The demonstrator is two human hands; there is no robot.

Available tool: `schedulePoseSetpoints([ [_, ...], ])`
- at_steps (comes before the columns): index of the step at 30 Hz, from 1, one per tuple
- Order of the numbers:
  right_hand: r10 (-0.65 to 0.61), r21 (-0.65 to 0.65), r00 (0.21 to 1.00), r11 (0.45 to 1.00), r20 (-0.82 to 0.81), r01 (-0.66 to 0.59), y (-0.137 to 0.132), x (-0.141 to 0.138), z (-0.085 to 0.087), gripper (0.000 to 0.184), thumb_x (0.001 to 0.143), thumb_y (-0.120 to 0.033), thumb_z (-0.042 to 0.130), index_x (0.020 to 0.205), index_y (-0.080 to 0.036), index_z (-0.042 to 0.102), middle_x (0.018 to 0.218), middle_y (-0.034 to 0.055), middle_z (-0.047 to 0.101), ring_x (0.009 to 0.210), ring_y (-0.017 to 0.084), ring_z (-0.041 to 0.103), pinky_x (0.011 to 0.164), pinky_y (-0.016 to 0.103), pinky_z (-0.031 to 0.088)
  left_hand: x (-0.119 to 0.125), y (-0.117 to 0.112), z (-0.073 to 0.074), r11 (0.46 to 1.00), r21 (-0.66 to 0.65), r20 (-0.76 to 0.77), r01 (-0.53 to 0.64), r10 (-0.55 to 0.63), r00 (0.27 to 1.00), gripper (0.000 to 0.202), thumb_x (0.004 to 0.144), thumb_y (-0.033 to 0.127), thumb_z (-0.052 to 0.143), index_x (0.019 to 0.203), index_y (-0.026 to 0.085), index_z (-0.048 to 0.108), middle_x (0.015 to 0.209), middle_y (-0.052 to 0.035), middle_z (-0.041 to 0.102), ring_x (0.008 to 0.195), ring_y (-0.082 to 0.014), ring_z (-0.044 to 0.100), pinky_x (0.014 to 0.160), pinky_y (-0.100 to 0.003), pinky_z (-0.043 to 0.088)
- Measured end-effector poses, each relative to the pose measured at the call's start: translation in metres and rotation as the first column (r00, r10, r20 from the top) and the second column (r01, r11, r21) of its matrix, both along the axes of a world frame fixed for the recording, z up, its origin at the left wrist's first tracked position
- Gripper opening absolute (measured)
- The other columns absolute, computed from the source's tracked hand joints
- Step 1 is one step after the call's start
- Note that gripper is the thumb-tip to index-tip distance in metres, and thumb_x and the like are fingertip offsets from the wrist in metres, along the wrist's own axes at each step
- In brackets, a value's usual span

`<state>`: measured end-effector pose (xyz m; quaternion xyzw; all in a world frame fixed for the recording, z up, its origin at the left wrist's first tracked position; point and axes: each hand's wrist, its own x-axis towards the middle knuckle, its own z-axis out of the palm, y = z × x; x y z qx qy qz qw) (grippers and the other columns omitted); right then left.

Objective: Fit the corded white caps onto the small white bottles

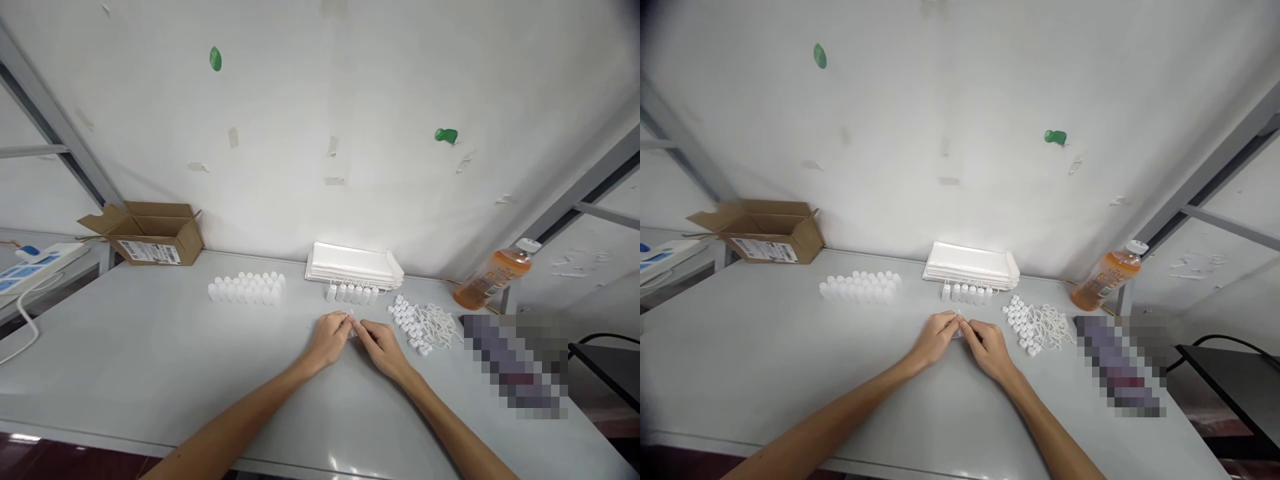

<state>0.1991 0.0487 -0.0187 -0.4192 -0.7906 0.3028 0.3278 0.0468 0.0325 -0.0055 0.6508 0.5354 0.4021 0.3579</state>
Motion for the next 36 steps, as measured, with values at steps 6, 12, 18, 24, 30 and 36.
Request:
schedulePoseSetpoints([
  [6,0.048,-0.027,0.998,0.998,-0.030,-0.049,-0.005,0.001,0.009,0.030,0.093,-0.044,0.043,0.078,-0.018,0.052,0.060,-0.0028,0.045,0.053,0.012,0.038,0.052,0.025,0.030,-0.004,0.001,-0.005,1.000,-0.019,0.039,0.006,-0.006,0.999,0.036,0.088,0.036,0.036,0.056,0.019,0.032,0.056,0.0032,0.037,0.058,-0.0119,0.036,0.057,-0.026,0.027],
  [12,0.046,0.021,0.999,0.999,0.018,-0.047,-0.005,-0.004,0.011,0.041,0.094,-0.043,0.041,0.061,-0.018,0.042,0.055,-0.0039,0.038,0.053,0.010,0.034,0.053,0.025,0.028,-0.008,-0.001,-0.005,1.000,-0.017,0.049,0.005,-0.004,0.999,0.035,0.086,0.038,0.037,0.057,0.019,0.033,0.056,0.0035,0.036,0.056,-0.0115,0.035,0.054,-0.025,0.028],
  [18,0.012,-0.115,0.999,0.993,-0.039,-0.016,-0.008,-0.006,0.016,0.047,0.092,-0.049,0.043,0.057,-0.017,0.045,0.052,-0.0035,0.042,0.050,0.009,0.038,0.051,0.024,0.029,-0.008,-0.004,-0.002,0.998,-0.048,0.045,-0.032,0.034,0.998,0.036,0.084,0.040,0.039,0.055,0.019,0.035,0.053,0.0035,0.036,0.052,-0.0109,0.035,0.049,-0.024,0.028],
  [24,0.050,-0.246,0.988,0.966,-0.145,-0.085,-0.012,-0.002,0.024,0.033,0.084,-0.048,0.057,0.075,-0.016,0.056,0.053,-0.0042,0.048,0.049,0.009,0.043,0.049,0.023,0.032,-0.007,0.000,-0.006,0.998,-0.054,0.084,0.010,-0.005,0.996,0.035,0.083,0.041,0.041,0.056,0.018,0.041,0.056,0.0028,0.037,0.052,-0.0101,0.034,0.047,-0.022,0.029],
  [30,0.071,-0.242,0.988,0.965,-0.136,-0.102,-0.011,0.000,0.023,0.052,0.090,-0.056,0.044,0.055,-0.017,0.044,0.048,-0.0034,0.045,0.046,0.009,0.041,0.049,0.023,0.032,-0.006,0.000,-0.011,0.999,-0.007,0.088,0.031,-0.030,0.996,0.038,0.087,0.045,0.040,0.062,0.018,0.048,0.057,0.0027,0.039,0.052,-0.0106,0.034,0.046,-0.023,0.029],
  [36,0.078,-0.203,0.985,0.973,-0.151,-0.108,-0.014,0.006,0.027,0.035,0.081,-0.051,0.061,0.080,-0.016,0.062,0.054,-0.0040,0.052,0.047,0.009,0.048,0.050,0.022,0.036,-0.006,-0.002,-0.008,0.999,0.026,0.036,0.041,-0.042,0.998,0.040,0.090,0.046,0.036,0.068,0.018,0.054,0.057,0.0023,0.047,0.053,-0.0126,0.042,0.052,-0.024,0.032],
])
